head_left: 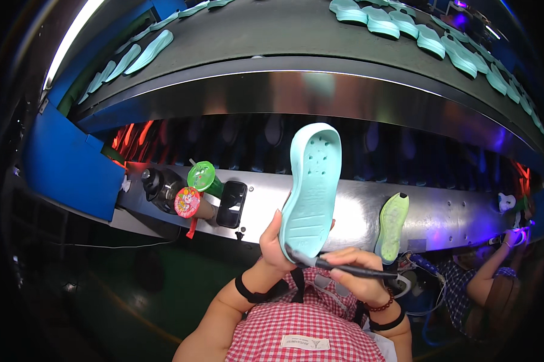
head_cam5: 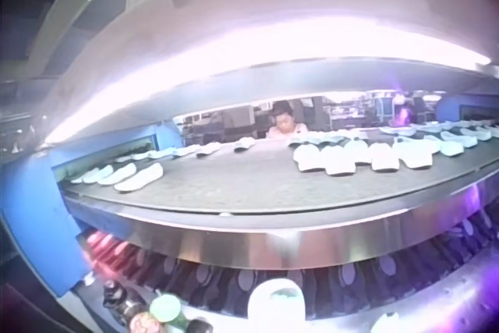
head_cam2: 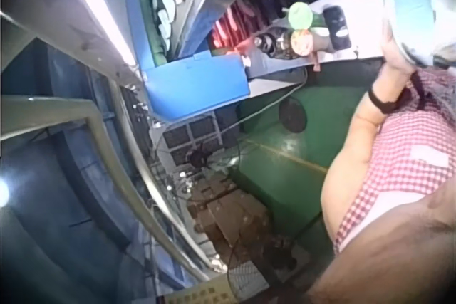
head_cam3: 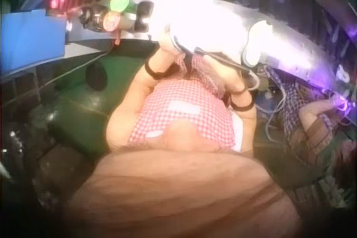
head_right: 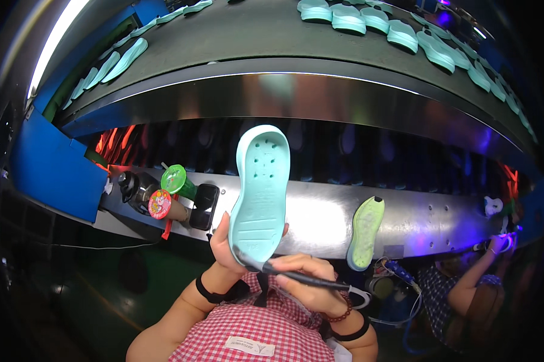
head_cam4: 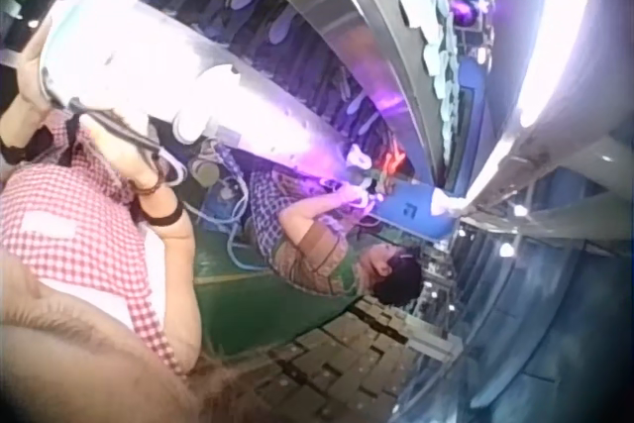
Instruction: Applying adhesive to the interior of a blue shoe sole using a hand-held brush in a factory setting.
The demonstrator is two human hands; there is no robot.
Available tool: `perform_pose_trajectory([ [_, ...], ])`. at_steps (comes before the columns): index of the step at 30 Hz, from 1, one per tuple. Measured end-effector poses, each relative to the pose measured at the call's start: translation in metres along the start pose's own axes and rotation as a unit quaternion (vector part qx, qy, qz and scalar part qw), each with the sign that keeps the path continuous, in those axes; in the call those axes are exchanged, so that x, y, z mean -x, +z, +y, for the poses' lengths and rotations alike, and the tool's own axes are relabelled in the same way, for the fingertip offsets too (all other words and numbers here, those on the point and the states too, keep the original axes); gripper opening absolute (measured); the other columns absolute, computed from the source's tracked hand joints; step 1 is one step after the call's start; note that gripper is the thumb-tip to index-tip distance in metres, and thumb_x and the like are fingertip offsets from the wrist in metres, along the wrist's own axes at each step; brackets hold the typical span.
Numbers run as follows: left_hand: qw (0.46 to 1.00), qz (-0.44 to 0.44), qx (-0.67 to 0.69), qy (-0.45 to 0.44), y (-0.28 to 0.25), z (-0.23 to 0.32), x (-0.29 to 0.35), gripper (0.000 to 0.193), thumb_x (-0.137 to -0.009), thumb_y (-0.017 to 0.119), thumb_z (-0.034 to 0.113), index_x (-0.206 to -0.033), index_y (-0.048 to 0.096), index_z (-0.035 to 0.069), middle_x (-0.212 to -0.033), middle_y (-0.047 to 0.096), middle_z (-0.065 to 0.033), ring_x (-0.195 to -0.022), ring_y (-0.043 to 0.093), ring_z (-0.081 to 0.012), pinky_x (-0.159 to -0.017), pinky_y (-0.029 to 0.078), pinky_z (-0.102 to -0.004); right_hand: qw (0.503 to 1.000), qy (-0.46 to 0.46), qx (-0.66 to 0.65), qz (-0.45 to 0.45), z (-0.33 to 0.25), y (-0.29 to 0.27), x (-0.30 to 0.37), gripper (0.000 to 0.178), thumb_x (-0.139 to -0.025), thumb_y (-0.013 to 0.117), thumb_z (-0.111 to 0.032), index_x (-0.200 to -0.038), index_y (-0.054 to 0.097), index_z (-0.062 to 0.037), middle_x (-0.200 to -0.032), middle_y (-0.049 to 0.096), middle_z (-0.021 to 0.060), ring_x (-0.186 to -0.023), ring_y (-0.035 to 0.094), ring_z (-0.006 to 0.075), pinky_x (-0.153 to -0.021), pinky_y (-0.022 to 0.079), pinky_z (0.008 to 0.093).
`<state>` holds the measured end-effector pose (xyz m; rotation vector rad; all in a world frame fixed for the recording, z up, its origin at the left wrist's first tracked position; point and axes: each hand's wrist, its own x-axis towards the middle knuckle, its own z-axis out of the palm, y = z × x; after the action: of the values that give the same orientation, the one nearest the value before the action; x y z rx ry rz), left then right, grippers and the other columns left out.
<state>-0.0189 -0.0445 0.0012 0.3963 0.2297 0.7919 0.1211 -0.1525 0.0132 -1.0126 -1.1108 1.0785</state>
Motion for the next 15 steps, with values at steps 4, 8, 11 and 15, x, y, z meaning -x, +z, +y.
perform_pose_trajectory([
  [4,1.000,-0.014,0.011,-0.002,-0.010,0.004,-0.003,0.070,-0.091,0.029,0.052,-0.140,0.026,0.001,-0.137,0.038,-0.0219,-0.120,0.044,-0.0409,-0.103,0.033,-0.0543,0.991,-0.082,0.108,-0.013,-0.012,0.002,-0.004,0.021,-0.073,0.068,0.003,-0.094,0.065,0.0025,-0.097,0.067,0.0169,-0.091,0.066,0.0253,-0.081,0.052,0.0317],
  [8,0.999,-0.030,0.016,-0.006,-0.009,0.006,-0.005,0.069,-0.090,0.033,0.051,-0.139,0.028,0.002,-0.136,0.040,-0.0217,-0.119,0.045,-0.0398,-0.103,0.033,-0.0542,0.989,-0.078,0.092,-0.084,-0.022,0.006,-0.009,0.021,-0.072,0.069,0.003,-0.093,0.066,0.0022,-0.096,0.067,0.0157,-0.091,0.066,0.0245,-0.082,0.052,0.0297],
  [11,0.999,-0.046,-0.029,-0.008,-0.009,0.011,-0.007,0.071,-0.089,0.037,0.050,-0.139,0.028,0.001,-0.136,0.039,-0.0225,-0.120,0.045,-0.0389,-0.103,0.033,-0.0538,0.989,-0.097,0.112,0.014,-0.029,-0.005,-0.016,0.023,-0.071,0.069,0.003,-0.094,0.067,0.0016,-0.095,0.068,0.0153,-0.090,0.066,0.0237,-0.082,0.052,0.0302],
  [15,0.993,-0.057,-0.097,-0.023,-0.015,0.020,-0.011,0.073,-0.087,0.039,0.051,-0.140,0.027,0.001,-0.137,0.038,-0.0238,-0.122,0.044,-0.0401,-0.104,0.032,-0.0540,0.974,-0.095,0.155,-0.133,-0.032,-0.014,-0.021,0.024,-0.070,0.070,0.003,-0.094,0.067,0.0013,-0.094,0.068,0.0146,-0.090,0.066,0.0239,-0.081,0.052,0.0322],
])
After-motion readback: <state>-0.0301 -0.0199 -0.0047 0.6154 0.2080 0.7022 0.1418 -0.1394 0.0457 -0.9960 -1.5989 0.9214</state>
